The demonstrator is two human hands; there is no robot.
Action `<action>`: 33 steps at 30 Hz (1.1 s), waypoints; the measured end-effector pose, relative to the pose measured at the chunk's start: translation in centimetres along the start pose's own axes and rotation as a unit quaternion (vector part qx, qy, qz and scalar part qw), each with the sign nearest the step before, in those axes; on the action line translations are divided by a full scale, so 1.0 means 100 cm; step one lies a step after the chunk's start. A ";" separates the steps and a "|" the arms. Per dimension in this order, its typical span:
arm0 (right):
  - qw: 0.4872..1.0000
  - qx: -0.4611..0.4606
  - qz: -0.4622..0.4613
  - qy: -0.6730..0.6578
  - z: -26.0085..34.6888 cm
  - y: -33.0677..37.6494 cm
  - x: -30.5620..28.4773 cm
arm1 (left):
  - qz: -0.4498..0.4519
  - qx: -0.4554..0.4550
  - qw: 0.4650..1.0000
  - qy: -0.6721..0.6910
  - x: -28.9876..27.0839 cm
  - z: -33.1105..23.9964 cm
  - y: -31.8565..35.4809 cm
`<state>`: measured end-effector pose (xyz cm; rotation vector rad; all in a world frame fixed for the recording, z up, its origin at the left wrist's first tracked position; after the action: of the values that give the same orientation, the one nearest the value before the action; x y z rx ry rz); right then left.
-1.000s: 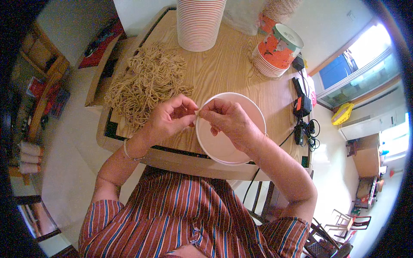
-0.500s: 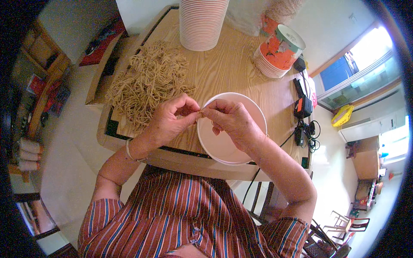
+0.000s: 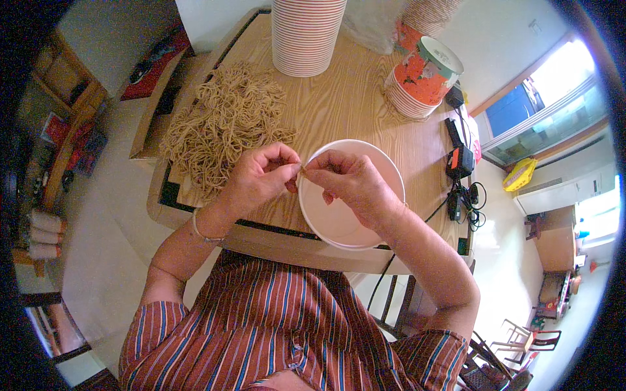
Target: Gathering and bunching up shredded straw filler to place into decorative paper cups as part of a packaging process.
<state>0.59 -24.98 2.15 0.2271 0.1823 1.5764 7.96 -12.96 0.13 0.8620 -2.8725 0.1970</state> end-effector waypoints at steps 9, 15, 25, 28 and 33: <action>0.999 0.032 -0.009 0.035 -0.003 -0.001 0.000 | -0.010 0.019 0.996 -0.084 0.001 -0.006 0.006; 0.999 0.002 -0.024 0.032 -0.005 -0.003 -0.003 | 0.000 0.004 0.997 -0.082 0.004 -0.005 0.006; 0.999 0.007 -0.012 0.034 -0.003 -0.003 -0.001 | 0.032 0.012 0.996 -0.081 0.003 -0.003 -0.003; 0.999 0.012 -0.018 0.026 -0.005 -0.003 -0.002 | 0.047 0.012 0.996 -0.072 0.004 -0.003 -0.004; 0.999 0.027 -0.022 0.021 -0.005 -0.003 -0.002 | 0.047 -0.010 0.998 -0.046 0.005 -0.002 -0.004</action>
<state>0.75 -25.21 1.58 0.2314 0.2602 1.5351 7.79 -13.49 0.45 0.7539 -2.9982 0.1414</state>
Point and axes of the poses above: each hand's wrist, its own y-axis away from the middle knuckle, its own x-axis out of the palm, z = x × y, the point moved 8 cm from there along -y, towards the middle knuckle, and after that the axes turned 5 degrees about z, right-handed, at the moved point
